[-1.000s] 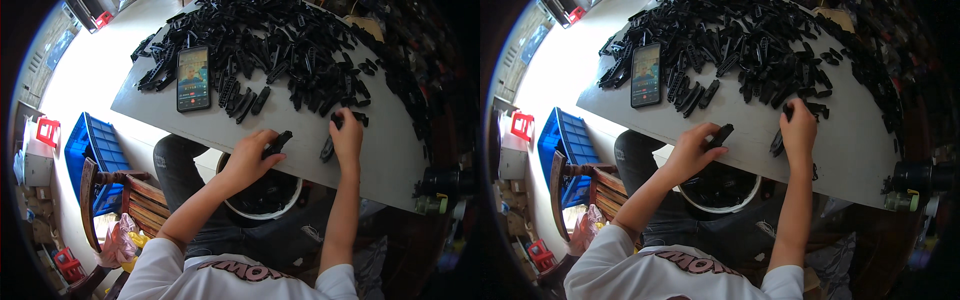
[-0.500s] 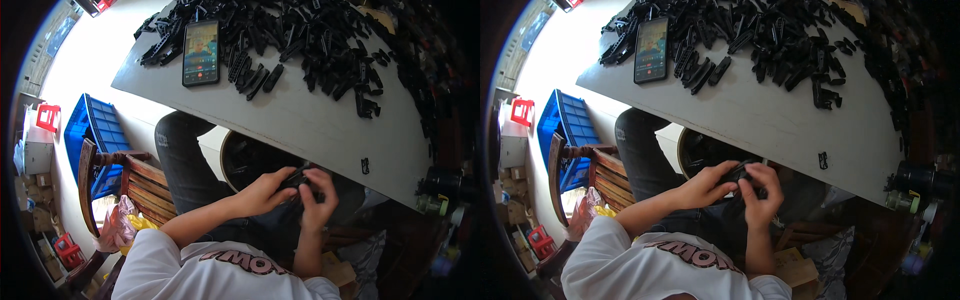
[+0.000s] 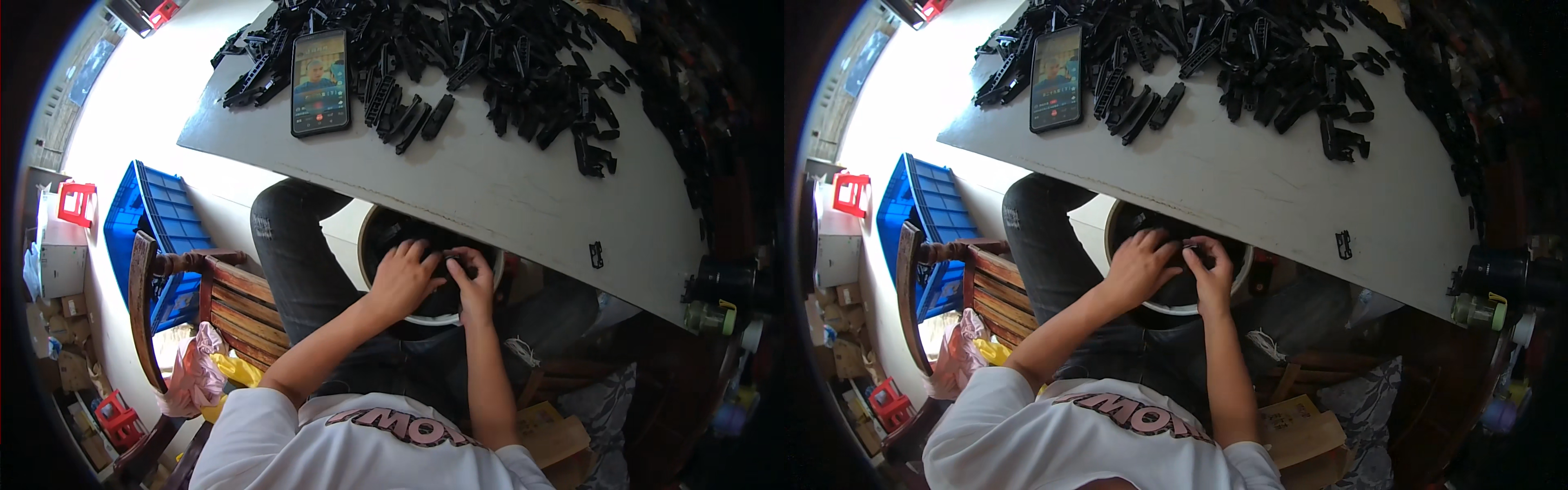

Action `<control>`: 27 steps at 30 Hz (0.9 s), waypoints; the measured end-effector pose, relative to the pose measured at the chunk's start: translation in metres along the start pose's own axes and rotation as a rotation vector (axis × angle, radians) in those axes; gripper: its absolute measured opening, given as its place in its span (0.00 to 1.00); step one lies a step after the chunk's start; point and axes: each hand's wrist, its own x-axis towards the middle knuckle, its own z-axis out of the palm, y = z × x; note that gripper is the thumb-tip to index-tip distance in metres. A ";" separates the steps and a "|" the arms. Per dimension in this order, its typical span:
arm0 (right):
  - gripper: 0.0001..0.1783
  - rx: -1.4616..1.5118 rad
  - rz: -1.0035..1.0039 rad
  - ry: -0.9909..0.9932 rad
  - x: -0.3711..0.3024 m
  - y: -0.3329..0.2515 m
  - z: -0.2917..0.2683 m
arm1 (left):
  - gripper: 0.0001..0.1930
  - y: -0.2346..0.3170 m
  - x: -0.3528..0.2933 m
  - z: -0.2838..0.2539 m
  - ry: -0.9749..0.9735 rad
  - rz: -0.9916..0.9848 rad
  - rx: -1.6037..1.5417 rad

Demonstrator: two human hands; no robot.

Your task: Manually assembling small black plastic components by snapping them together on a workbench.

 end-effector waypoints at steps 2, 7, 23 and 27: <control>0.19 -0.016 -0.042 0.023 0.010 0.000 -0.004 | 0.12 0.003 0.017 -0.027 -0.055 0.061 -0.140; 0.15 -0.550 -0.214 -0.098 -0.012 -0.071 -0.006 | 0.14 -0.014 0.067 -0.089 0.278 -0.002 0.125; 0.22 -1.393 -0.662 0.329 0.110 -0.152 -0.047 | 0.09 -0.038 0.096 -0.093 0.150 -0.156 0.364; 0.20 -1.403 -0.718 0.217 0.071 -0.143 -0.005 | 0.11 -0.032 0.089 -0.095 0.236 -0.190 0.137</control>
